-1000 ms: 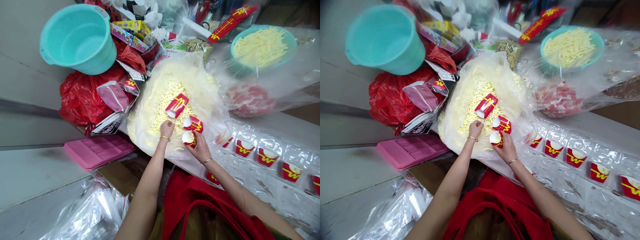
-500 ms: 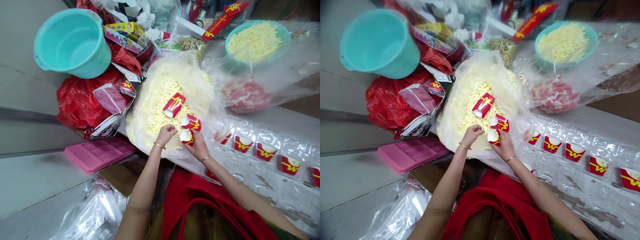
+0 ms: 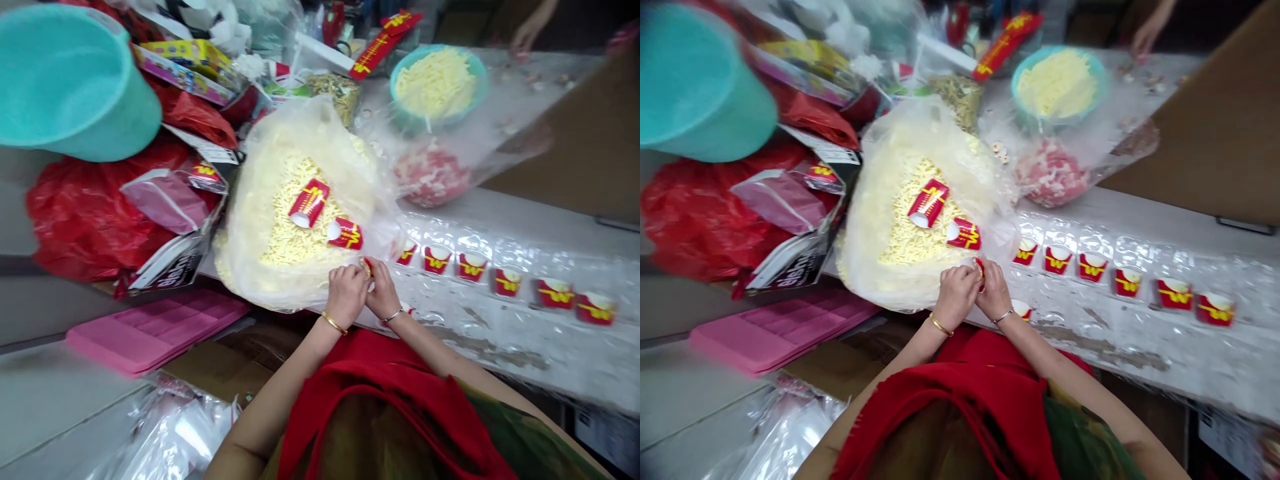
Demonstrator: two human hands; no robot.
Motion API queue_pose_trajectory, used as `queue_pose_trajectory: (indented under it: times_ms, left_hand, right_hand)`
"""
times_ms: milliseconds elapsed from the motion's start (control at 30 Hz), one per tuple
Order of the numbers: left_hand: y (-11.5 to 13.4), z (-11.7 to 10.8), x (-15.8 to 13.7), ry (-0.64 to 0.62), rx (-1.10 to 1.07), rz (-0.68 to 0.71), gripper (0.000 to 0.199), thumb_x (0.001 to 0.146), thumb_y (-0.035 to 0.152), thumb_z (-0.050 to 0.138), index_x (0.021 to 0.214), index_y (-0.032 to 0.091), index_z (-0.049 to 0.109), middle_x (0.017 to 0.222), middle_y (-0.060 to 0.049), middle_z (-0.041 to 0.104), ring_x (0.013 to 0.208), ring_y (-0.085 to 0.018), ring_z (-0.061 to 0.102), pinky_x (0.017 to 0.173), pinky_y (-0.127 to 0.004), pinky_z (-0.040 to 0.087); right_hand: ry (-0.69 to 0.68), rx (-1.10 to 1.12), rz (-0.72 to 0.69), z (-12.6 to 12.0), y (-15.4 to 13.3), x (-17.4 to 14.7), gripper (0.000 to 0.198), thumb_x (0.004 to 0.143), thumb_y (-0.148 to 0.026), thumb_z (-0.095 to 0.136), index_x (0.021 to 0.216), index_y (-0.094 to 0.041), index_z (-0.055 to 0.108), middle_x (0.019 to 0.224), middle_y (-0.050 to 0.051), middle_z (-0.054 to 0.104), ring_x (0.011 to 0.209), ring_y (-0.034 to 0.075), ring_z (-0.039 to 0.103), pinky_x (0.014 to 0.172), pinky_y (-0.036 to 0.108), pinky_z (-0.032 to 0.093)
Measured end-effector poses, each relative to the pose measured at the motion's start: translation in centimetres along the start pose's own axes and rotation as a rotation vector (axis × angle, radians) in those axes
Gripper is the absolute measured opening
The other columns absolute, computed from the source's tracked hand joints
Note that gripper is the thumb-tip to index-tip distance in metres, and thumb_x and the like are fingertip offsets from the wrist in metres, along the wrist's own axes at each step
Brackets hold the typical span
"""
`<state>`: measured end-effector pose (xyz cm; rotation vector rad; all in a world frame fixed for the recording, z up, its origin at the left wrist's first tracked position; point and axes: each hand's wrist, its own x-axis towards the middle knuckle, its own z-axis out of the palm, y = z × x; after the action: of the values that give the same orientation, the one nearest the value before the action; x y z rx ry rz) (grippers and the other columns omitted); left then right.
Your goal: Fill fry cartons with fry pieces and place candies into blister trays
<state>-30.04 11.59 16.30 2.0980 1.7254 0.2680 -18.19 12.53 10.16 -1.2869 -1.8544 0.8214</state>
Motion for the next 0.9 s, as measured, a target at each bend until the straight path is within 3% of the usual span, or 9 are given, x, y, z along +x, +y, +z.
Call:
queue_pose_trajectory:
  times_ms: [133,367,467,533,600,667,767,900]
  left_hand:
    - [3.1,2.9,-0.1,0.063,-0.147,0.020,0.031,0.088,0.026,0.047,0.118,0.019,0.053,0.109,-0.009,0.057,0.100,-0.022,0.051,0.087,-0.039,0.034]
    - [9.5,10.3,-0.5,-0.253,-0.222,0.217,0.023,0.087,0.022,0.046,0.101,0.023,0.064,0.101,-0.005,0.060,0.093,-0.019,0.053,0.086,-0.040,0.030]
    - [10.9,13.9,-0.3,-0.376,-0.298,0.269,0.021,0.088,0.026,0.048,0.100,0.025,0.065,0.098,-0.003,0.061,0.094,-0.018,0.053,0.085,-0.037,0.029]
    - [11.8,16.0,0.0,-0.422,-0.299,0.320,0.023,0.088,0.028,0.049,0.106,0.027,0.063,0.097,-0.003,0.061,0.095,-0.018,0.053,0.085,-0.038,0.029]
    - [12.6,17.7,0.5,-0.456,-0.242,0.386,0.025,0.088,0.027,0.048,0.109,0.028,0.062,0.097,-0.003,0.062,0.094,-0.019,0.053,0.085,-0.039,0.028]
    - [13.2,19.0,1.0,-0.508,-0.157,0.445,0.024,0.089,0.026,0.046,0.104,0.025,0.063,0.095,-0.005,0.062,0.091,-0.019,0.054,0.085,-0.040,0.027]
    - [13.7,20.5,1.8,-0.595,-0.056,0.507,0.020,0.086,0.027,0.048,0.097,0.022,0.065,0.091,-0.007,0.063,0.087,-0.020,0.056,0.085,-0.041,0.027]
    - [13.2,21.7,2.5,-0.649,-0.002,0.589,0.021,0.080,0.034,0.059,0.093,0.019,0.065,0.086,-0.008,0.063,0.084,-0.022,0.057,0.083,-0.041,0.029]
  right_hand:
    - [0.069,-0.032,0.108,-2.6,1.6,-3.3,0.052,0.083,-0.017,0.048,0.133,-0.019,0.035,0.121,0.013,0.050,0.113,0.025,0.048,0.097,0.046,0.043]
    - [0.148,-0.139,0.317,-8.0,5.6,-11.6,0.048,0.086,-0.019,0.043,0.134,-0.019,0.035,0.126,0.014,0.049,0.117,0.025,0.046,0.099,0.048,0.040]
    - [0.177,-0.152,0.512,-10.6,6.8,-16.2,0.068,0.078,-0.029,0.059,0.137,-0.016,0.028,0.134,0.017,0.041,0.122,0.028,0.041,0.100,0.050,0.038]
    - [0.261,-0.075,0.742,-11.8,7.8,-19.3,0.071,0.069,-0.038,0.069,0.128,-0.015,0.036,0.123,0.017,0.048,0.110,0.030,0.050,0.092,0.050,0.044]
    - [0.322,0.084,0.955,-12.1,9.1,-21.8,0.059,0.063,-0.046,0.073,0.108,-0.017,0.046,0.096,0.010,0.059,0.085,0.027,0.059,0.077,0.047,0.051]
    - [0.332,0.244,1.063,-11.6,10.6,-23.3,0.051,0.060,-0.053,0.072,0.089,-0.021,0.045,0.073,0.002,0.058,0.066,0.023,0.060,0.064,0.042,0.053]
    - [0.364,0.377,1.108,-10.3,12.4,-23.5,0.050,0.060,-0.062,0.066,0.079,-0.023,0.040,0.066,-0.001,0.058,0.060,0.021,0.061,0.056,0.038,0.054]
    - [0.415,0.503,1.163,-9.8,13.2,-22.2,0.055,0.056,-0.067,0.066,0.077,-0.024,0.041,0.064,-0.001,0.060,0.059,0.022,0.064,0.058,0.039,0.055]
